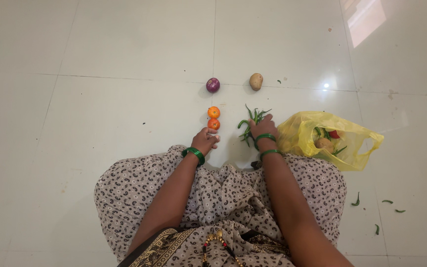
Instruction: The person sits on the floor and uses a black peeler to remove the skin from a potato and then an onion. The peeled vegetables are placed on the floor next to other produce.
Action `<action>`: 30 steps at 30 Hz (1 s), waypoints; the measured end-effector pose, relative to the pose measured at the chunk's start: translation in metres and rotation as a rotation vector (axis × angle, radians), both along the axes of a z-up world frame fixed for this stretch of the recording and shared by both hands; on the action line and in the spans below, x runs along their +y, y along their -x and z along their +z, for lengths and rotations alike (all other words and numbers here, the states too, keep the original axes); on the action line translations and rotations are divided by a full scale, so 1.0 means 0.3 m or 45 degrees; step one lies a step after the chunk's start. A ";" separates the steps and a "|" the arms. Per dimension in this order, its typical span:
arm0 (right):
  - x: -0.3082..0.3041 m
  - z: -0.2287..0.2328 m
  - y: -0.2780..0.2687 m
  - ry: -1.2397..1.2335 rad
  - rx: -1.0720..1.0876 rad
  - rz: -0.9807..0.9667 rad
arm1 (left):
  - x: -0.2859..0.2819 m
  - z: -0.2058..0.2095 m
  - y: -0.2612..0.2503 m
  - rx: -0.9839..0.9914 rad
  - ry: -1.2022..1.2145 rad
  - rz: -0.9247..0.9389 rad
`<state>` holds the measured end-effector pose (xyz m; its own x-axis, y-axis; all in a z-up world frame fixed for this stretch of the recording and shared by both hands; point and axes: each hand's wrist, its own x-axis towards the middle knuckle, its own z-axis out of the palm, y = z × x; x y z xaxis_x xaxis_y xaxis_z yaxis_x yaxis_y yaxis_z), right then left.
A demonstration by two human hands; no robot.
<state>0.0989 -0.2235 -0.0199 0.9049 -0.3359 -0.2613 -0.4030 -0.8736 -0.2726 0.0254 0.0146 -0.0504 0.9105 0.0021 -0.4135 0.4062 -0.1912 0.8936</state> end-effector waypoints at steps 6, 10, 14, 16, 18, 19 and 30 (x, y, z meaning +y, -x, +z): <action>-0.227 0.268 -0.023 -0.036 -0.067 -0.113 | 0.004 0.009 0.006 0.030 -0.008 -0.024; -0.536 0.347 -0.019 0.277 0.041 -0.223 | 0.002 -0.001 -0.005 0.030 -0.004 -0.027; -0.723 0.196 -0.021 0.322 0.304 -0.227 | -0.003 -0.025 -0.004 0.002 -0.025 -0.053; -0.753 0.142 -0.030 0.326 0.373 -0.251 | -0.004 -0.028 -0.002 0.006 -0.043 -0.061; -0.752 0.126 -0.032 0.353 0.393 -0.249 | 0.001 -0.028 0.002 0.014 -0.057 -0.065; -0.742 0.141 -0.031 0.314 0.240 -0.325 | 0.003 -0.027 0.002 0.017 -0.071 -0.067; -0.721 0.153 -0.001 -0.206 -0.581 -0.850 | -0.006 -0.031 0.006 0.001 -0.126 -0.120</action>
